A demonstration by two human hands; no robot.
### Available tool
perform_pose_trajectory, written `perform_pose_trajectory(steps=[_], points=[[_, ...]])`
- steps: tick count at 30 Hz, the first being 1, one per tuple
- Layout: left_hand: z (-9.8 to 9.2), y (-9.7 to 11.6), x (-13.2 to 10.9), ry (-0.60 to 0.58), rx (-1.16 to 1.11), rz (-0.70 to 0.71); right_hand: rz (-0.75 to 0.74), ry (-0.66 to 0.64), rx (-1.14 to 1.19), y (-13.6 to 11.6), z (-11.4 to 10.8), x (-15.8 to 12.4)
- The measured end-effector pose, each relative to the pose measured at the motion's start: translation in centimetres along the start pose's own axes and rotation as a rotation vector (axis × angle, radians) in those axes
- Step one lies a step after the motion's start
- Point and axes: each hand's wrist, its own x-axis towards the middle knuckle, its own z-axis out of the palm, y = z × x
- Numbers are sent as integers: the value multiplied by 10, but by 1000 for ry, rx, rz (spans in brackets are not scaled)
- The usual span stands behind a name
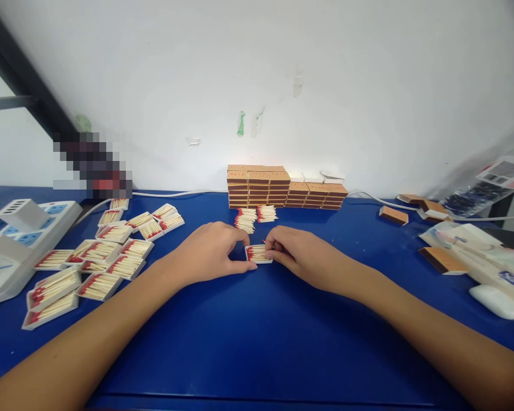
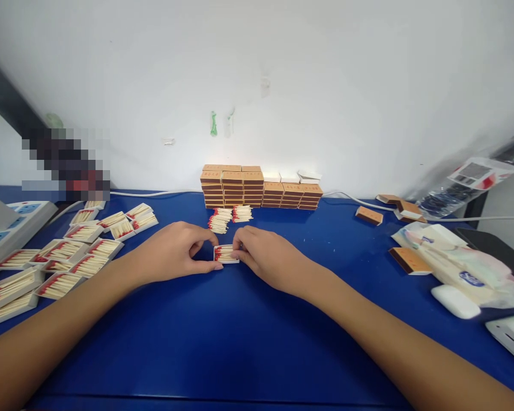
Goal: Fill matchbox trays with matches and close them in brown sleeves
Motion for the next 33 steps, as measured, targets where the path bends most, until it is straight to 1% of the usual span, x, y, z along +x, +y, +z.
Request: perform_pose_trajectory(steps=[8, 15, 19, 24, 29, 33], points=[[0, 1, -1, -1, 9, 6, 19, 65, 45, -5, 4, 2], [0, 0, 0, -5, 15, 10, -36, 31, 88, -3, -1, 2], [0, 0, -1, 2, 20, 15, -56, 61, 80, -1, -1, 2], [-1, 0, -1, -3, 15, 29, -29, 145, 40, 3, 3, 2], [-1, 1, 0, -11, 19, 25, 3, 130, 26, 4, 7, 4], [-1, 2, -1, -15, 20, 20, 7, 135, 6, 3, 6, 3]])
